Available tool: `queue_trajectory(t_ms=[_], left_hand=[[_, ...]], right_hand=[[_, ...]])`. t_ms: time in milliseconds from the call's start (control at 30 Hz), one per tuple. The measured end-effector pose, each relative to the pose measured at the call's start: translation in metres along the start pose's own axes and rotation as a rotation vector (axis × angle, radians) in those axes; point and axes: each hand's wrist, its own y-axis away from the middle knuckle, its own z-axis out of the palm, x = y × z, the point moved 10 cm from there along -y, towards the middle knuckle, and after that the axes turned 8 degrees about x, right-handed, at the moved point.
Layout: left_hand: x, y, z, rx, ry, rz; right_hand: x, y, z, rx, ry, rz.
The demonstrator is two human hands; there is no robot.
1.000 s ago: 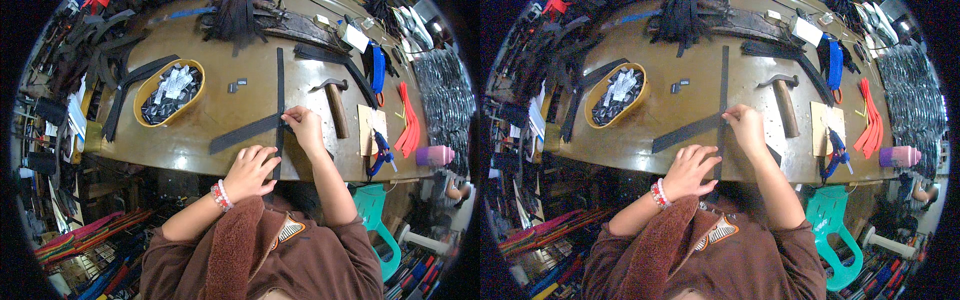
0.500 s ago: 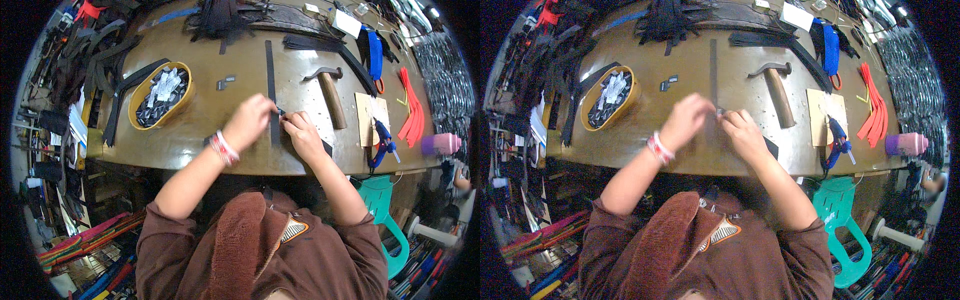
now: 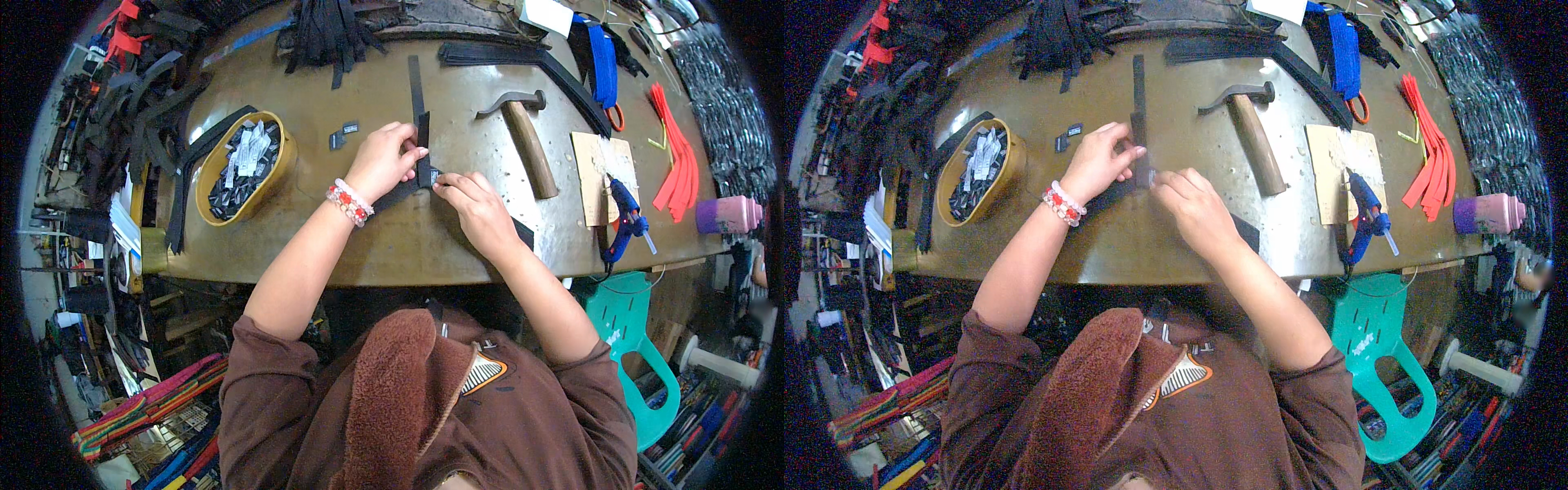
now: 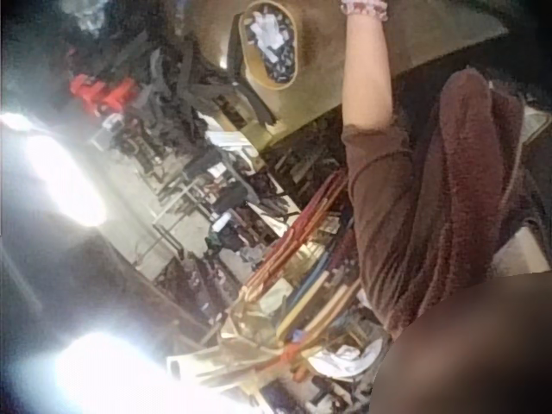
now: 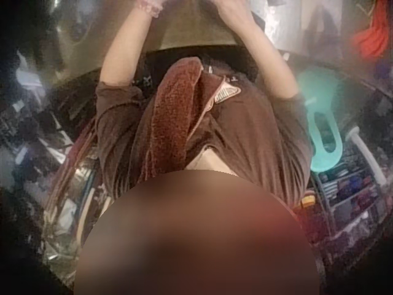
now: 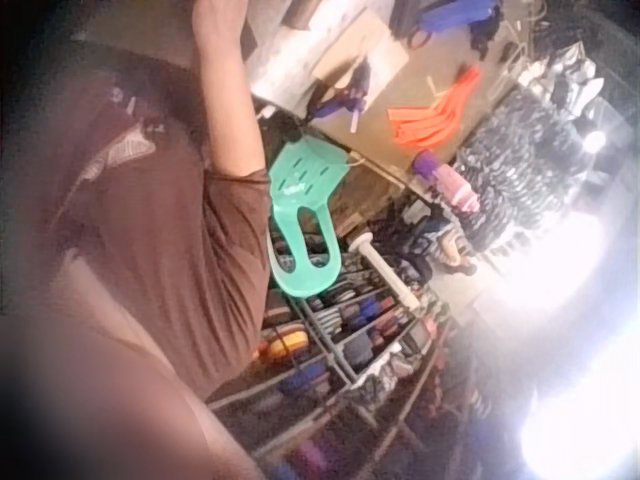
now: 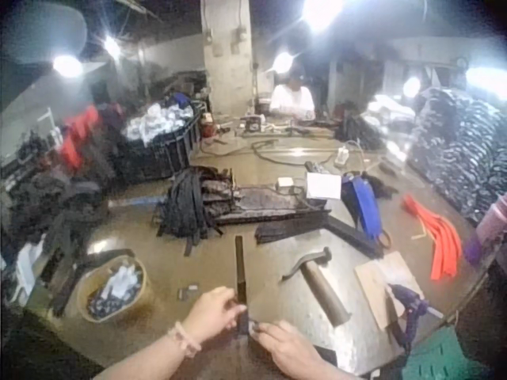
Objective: The person assembles black fabric straps by attaching small metal buckles using a hot glue gun. They repeatedly pick up straps, apply glue, and press buckles into place, then set the finished pieces aside on the table.
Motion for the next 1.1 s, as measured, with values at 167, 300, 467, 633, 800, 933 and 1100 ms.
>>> queue_trajectory(t_ms=[167, 300, 467, 633, 800, 933, 1100], left_hand=[[0.001, 0.003, -0.001, 0.038, -0.075, 0.052], [0.004, 0.003, -0.001, 0.078, -0.122, 0.092], [0.016, 0.005, -0.005, 0.159, -0.249, 0.228], [-0.007, -0.009, 0.008, -0.037, -0.149, -0.051], [0.015, -0.009, -0.021, 0.287, -0.405, 0.125], [0.031, 0.091, 0.025, 0.095, -0.552, 0.146], [0.052, 0.13, 0.075, -0.05, -0.532, 0.336]], right_hand=[[-0.005, -0.001, -0.002, 0.011, 0.031, -0.016], [-0.005, -0.003, 0.0, 0.017, 0.051, -0.015], [-0.008, -0.004, 0.0, 0.007, 0.085, -0.012], [-0.04, -0.022, -0.009, 0.051, 0.324, -0.225], [0.065, -0.057, 0.021, -0.362, -0.138, 0.53], [0.093, -0.017, -0.084, 0.031, 0.88, 0.538], [0.121, 0.0, -0.087, -0.082, 0.449, 0.741]])
